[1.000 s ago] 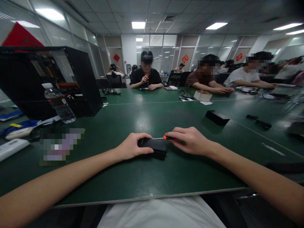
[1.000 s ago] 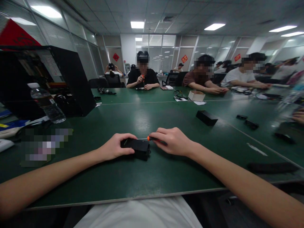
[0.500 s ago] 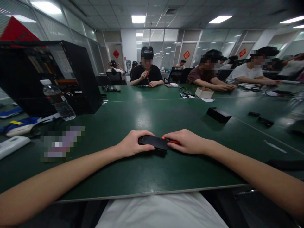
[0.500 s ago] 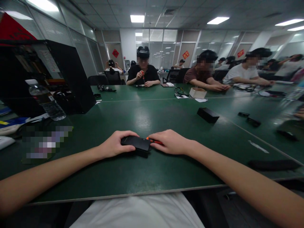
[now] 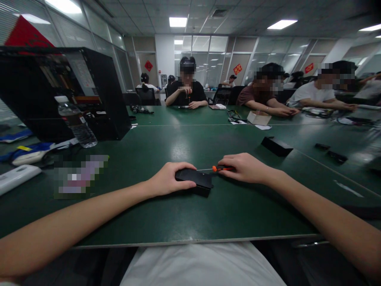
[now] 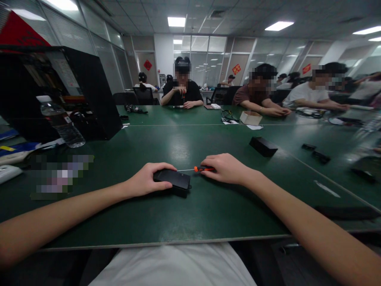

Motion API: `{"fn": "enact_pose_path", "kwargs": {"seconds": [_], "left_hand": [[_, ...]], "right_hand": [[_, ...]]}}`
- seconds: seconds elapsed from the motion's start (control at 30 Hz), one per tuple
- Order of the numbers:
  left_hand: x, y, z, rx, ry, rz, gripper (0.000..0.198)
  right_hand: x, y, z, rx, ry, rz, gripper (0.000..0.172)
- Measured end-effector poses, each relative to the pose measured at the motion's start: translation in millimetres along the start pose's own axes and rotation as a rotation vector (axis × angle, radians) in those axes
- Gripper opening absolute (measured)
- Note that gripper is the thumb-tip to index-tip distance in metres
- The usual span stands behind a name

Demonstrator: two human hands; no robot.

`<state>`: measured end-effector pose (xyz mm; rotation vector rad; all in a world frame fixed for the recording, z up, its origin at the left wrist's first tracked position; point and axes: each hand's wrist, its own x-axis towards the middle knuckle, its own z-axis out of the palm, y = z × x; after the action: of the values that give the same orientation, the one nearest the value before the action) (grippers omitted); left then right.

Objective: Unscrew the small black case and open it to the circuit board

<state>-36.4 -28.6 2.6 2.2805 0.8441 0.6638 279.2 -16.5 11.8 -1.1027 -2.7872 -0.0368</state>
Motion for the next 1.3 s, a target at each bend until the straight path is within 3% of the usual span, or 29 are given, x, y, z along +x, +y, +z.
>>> {"fn": "enact_pose_path", "kwargs": {"seconds": [0.13,0.3,0.4,0.53,0.7,0.97,1.17,1.3], "left_hand": [[1,0,1.2,-0.005,0.002,0.006,0.046],[2,1,2.0,-0.012,0.008,0.016,0.045],[1,1,2.6,-0.012,0.010,0.029,0.043],[2,2,4.8,-0.009,0.026,0.038,0.043],[2,8,8.0,-0.004,0.047,0.026,0.042],[3,11,9.3,0.000,0.037,0.011,0.041],[2,7,-7.2,0.034,-0.052,0.016,0.051],[-2,4,-24.4,0.000,-0.103,-0.005,0.045]], "right_hand": [[-1,8,2,-0.048,-0.012,0.043,0.035],[0,0,4,-0.135,-0.020,0.052,0.035],[-1,-10,2,-0.199,0.062,0.016,0.036],[-3,-29,-4,0.007,0.206,-0.079,0.039],[-3,-51,-3,0.159,0.189,-0.113,0.049],[-1,-56,4,0.290,0.204,-0.052,0.037],[-4,-56,2,0.284,0.224,-0.040,0.037],[-4,-55,1,0.292,0.216,-0.041,0.038]]}}
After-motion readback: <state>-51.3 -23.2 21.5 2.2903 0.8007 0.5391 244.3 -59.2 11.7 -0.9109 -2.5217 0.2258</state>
